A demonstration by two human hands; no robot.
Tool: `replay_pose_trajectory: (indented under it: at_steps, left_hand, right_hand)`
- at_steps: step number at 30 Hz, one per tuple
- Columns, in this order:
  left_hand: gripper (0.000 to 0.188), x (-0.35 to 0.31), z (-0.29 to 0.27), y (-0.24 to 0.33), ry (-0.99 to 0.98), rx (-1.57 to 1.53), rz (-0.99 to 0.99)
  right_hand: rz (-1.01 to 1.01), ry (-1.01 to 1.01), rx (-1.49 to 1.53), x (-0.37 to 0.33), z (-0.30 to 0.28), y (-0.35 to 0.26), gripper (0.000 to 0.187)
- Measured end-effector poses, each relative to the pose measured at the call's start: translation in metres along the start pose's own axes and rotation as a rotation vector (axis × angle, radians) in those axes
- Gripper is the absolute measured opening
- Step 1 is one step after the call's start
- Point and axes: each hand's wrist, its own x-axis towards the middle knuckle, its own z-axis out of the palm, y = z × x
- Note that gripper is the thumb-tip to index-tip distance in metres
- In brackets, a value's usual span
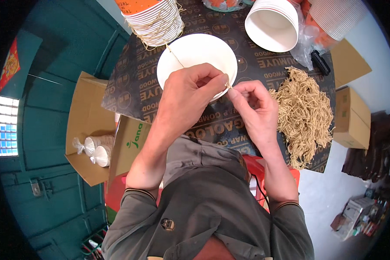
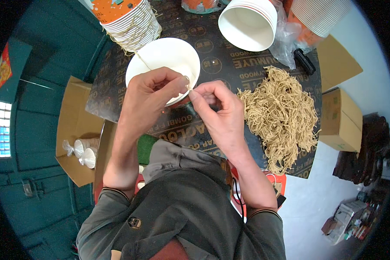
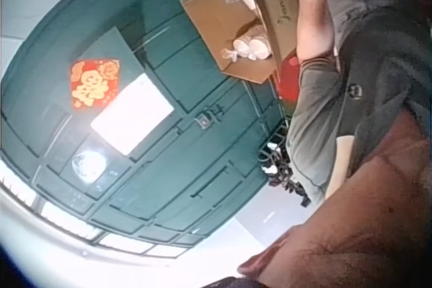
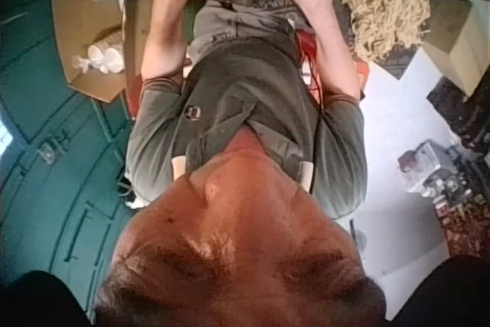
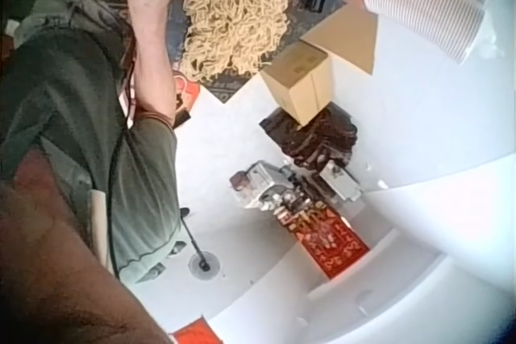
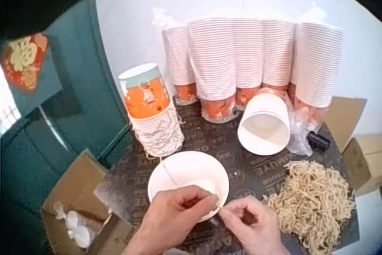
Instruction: Attaching string handles to paper cups and stacking them on a workbench.
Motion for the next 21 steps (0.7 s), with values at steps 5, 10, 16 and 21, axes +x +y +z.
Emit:
replay_pose_trajectory:
  at_steps: [5, 10, 16, 21]
  left_hand:
    - [0.022, 0.003, -0.001, 0.000, 0.040, 0.000, 0.000]
    - [0.026, 0.002, 0.000, -0.001, 0.072, 0.018, 0.007]
    - [0.025, 0.003, 0.002, 0.000, 0.076, 0.043, 0.050]
    - [0.025, 0.003, 0.003, 0.002, 0.081, 0.072, 0.057]
  right_hand:
    - [0.039, 0.013, 0.185, 0.001, -0.005, 0.009, 0.006]
    - [0.056, -0.012, 0.212, 0.000, -0.008, 0.009, 0.005]
    - [-0.082, -0.025, 0.179, 0.002, -0.014, 0.010, 0.003]
    - [-0.154, -0.015, 0.096, 0.004, -0.010, 0.011, 0.004]
